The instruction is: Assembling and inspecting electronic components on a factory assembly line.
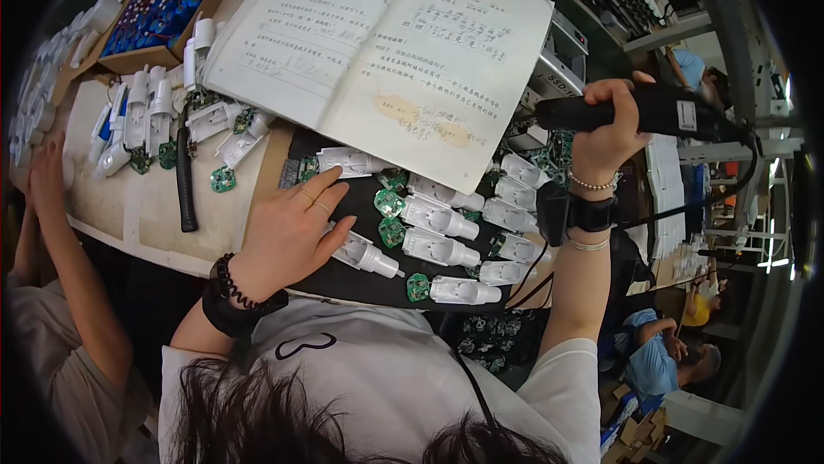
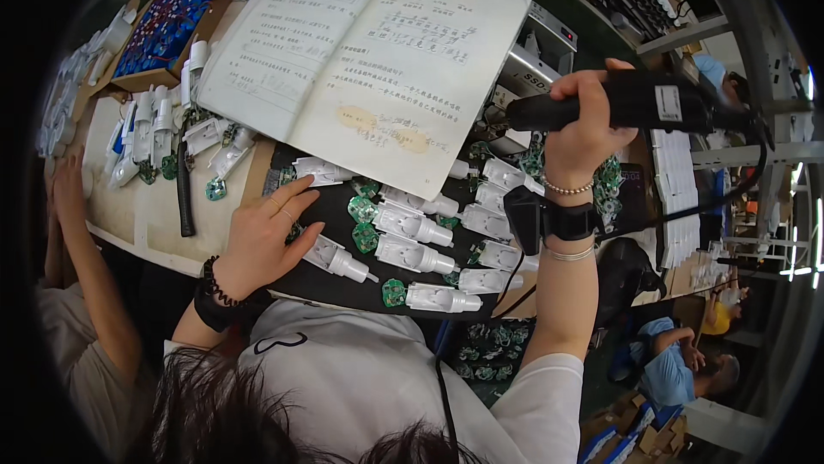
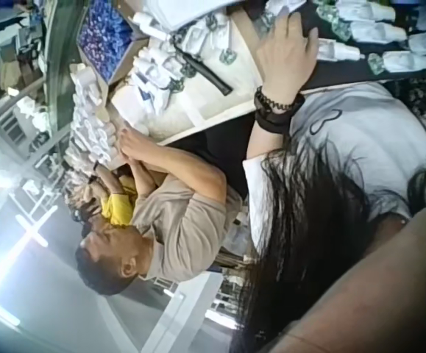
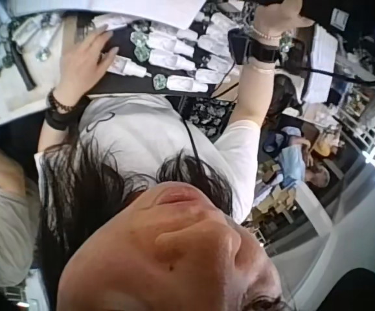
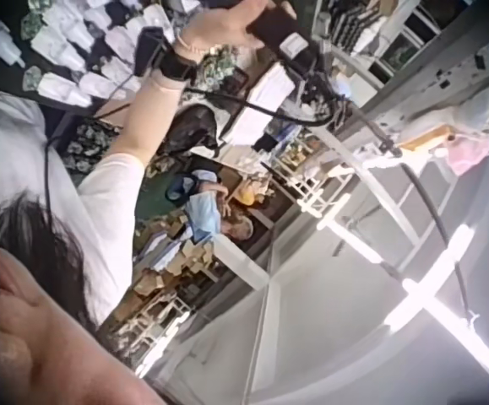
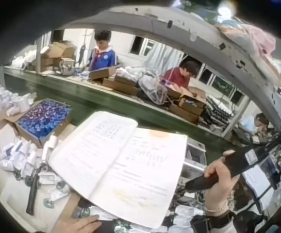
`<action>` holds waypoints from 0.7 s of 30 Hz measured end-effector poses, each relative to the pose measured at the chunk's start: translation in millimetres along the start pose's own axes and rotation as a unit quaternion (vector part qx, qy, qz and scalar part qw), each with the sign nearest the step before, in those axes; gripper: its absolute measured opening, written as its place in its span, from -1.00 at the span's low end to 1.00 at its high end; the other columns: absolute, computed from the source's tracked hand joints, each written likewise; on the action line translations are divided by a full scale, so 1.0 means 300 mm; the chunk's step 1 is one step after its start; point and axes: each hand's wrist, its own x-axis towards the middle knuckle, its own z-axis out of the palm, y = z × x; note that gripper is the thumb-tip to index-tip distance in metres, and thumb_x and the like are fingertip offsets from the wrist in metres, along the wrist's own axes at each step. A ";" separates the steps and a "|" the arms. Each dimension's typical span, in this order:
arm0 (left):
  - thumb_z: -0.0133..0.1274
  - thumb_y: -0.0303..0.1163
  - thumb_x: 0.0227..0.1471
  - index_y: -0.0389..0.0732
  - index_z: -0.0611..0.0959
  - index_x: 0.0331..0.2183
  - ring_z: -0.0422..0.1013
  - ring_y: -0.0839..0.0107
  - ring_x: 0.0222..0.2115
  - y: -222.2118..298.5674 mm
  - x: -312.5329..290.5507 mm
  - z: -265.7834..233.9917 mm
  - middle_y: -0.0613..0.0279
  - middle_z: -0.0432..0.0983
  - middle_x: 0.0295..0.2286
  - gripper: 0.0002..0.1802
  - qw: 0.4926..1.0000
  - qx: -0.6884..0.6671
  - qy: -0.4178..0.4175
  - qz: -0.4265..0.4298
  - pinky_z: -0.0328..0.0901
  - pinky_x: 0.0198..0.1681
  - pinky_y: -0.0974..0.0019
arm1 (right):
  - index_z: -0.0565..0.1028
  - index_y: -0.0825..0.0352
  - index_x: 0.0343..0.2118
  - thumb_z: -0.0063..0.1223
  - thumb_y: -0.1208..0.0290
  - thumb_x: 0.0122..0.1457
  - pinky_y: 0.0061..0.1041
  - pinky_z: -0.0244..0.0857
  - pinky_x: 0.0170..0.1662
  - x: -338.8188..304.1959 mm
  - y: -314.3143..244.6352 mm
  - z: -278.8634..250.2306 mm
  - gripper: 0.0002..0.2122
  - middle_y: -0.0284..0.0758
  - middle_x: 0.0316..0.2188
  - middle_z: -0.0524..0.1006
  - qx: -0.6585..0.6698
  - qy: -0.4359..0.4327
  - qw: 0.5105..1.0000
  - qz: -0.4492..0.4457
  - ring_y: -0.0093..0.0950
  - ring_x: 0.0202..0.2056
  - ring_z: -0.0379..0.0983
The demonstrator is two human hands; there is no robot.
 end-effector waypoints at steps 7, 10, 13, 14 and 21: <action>0.17 -0.35 -0.15 -0.25 0.54 -0.19 0.45 0.24 -0.49 -0.004 0.007 -0.007 0.14 0.45 -0.14 -0.60 1.000 0.002 -0.005 0.011 0.33 -0.42 0.29 | 0.23 0.37 -0.12 -0.17 0.58 0.04 -0.49 0.20 -0.36 -0.067 -0.022 -0.008 -0.70 -0.34 -0.62 0.31 0.007 -0.074 0.997 0.025 -0.51 -0.56 0.23; 0.15 -0.32 -0.13 -0.25 0.52 -0.19 0.44 0.26 -0.52 0.011 0.019 -0.014 0.12 0.44 -0.13 -0.59 0.999 0.020 -0.027 0.005 0.33 -0.43 0.30 | 0.25 0.31 -0.13 -0.14 0.51 0.03 -0.50 0.17 -0.36 -0.122 -0.046 0.007 -0.70 -0.36 -0.61 0.27 0.045 -0.058 0.996 0.042 -0.53 -0.55 0.20; 0.11 -0.26 -0.11 -0.25 0.49 -0.21 0.45 0.30 -0.55 0.004 0.023 -0.026 0.09 0.42 -0.11 -0.60 0.997 0.052 -0.055 -0.007 0.34 -0.42 0.31 | 0.25 0.27 -0.12 -0.13 0.43 0.02 -0.52 0.13 -0.43 -0.138 -0.152 0.012 -0.69 -0.40 -0.63 0.23 0.115 -0.063 0.991 0.019 -0.57 -0.61 0.17; 0.11 -0.27 -0.12 -0.24 0.48 -0.23 0.44 0.31 -0.57 0.005 0.028 -0.026 0.07 0.42 -0.12 -0.62 0.997 0.048 -0.053 -0.008 0.33 -0.44 0.32 | 0.23 0.29 -0.11 -0.15 0.42 0.01 -0.52 0.16 -0.50 -0.144 -0.192 0.017 -0.67 -0.38 -0.64 0.25 0.144 -0.063 0.987 0.011 -0.56 -0.66 0.18; 0.15 -0.30 -0.19 -0.18 0.39 -0.33 0.42 0.32 -0.63 0.016 0.029 0.020 0.07 0.35 -0.02 -0.65 0.997 0.031 -0.064 -0.009 0.30 -0.52 0.34 | 0.20 0.20 -0.07 -0.04 0.39 0.05 -0.49 0.16 -0.50 -0.230 -0.312 0.181 -0.64 -0.39 -0.64 0.28 0.180 -0.210 0.961 -0.005 -0.56 -0.66 0.19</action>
